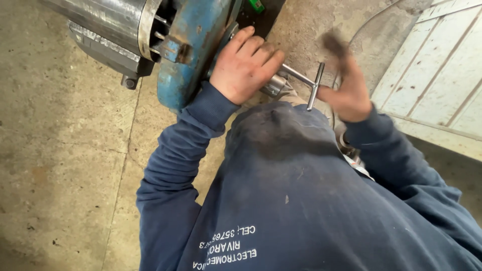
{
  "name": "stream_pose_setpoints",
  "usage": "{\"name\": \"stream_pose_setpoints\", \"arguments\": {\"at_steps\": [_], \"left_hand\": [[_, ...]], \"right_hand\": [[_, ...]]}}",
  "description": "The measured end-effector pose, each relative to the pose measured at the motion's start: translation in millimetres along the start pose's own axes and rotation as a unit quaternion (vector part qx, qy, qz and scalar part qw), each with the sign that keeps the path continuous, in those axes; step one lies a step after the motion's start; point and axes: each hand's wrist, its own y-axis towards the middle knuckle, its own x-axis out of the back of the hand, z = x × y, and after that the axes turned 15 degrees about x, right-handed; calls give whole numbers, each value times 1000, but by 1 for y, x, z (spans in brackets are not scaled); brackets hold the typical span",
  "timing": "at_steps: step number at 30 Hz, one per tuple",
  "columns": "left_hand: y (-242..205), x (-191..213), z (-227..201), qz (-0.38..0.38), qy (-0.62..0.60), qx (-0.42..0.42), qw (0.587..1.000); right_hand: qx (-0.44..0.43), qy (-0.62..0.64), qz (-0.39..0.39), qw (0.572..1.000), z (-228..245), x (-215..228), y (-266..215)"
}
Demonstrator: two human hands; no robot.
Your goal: The person aligns a blue circular metal component onto a vertical shaft of a motor assembly. They use a T-handle Allen wrench to tighten bolts securing the component to the shaft. The person then removes the component and holds it up for inspection.
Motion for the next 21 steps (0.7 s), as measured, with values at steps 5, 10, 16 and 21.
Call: {"name": "stream_pose_setpoints", "arguments": {"at_steps": [5, 10, 16, 21], "left_hand": [[1, -2, 1, -10, 1, -1, 1000], [-1, -3, 4, -4, 4, -5, 1000], [-1, -2, 1, 7, 10, 4, 1000], [-3, 2, -2, 1, -20, 26, 999]], "right_hand": [[1, 38, -9, 999, 33, -45, 9], [206, -272, 18, 940, 28, -58, 10], [392, -557, 12, 732, 23, -49, 10], [26, -124, -22, 992, 17, -35, 2]]}}
